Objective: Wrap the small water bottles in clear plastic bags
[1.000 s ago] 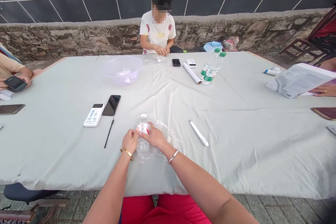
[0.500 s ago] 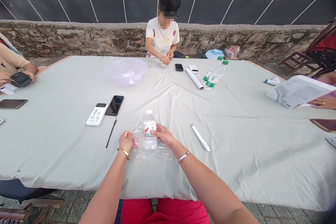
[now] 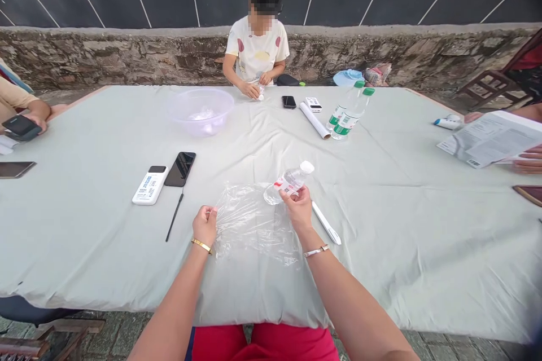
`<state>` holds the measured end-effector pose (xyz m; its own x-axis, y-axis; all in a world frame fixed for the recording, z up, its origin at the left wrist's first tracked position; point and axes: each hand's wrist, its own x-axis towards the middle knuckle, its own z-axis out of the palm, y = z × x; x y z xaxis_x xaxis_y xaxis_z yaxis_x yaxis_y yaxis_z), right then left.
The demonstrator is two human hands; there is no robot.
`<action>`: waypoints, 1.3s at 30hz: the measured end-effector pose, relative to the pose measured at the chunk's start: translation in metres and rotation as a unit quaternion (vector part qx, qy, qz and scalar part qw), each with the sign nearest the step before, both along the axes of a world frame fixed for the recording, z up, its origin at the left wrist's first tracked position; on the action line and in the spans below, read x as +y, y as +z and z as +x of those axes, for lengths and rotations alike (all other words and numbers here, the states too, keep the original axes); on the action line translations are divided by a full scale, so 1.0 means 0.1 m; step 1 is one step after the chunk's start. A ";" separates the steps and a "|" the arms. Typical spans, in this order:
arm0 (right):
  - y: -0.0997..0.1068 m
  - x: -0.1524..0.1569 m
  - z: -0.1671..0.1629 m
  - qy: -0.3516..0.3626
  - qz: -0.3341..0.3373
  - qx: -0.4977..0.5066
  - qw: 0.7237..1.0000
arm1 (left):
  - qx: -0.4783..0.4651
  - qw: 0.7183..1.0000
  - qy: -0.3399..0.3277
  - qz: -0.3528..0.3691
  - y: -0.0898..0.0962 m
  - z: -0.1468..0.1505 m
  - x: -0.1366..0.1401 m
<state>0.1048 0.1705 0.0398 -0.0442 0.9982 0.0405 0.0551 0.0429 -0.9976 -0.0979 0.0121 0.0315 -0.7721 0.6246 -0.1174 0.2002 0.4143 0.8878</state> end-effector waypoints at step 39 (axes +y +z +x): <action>0.50 -0.20 -0.13 0.135 0.293 -0.267 0.908 | 0.379 0.829 -0.326 -0.250 0.62 -0.21 0.06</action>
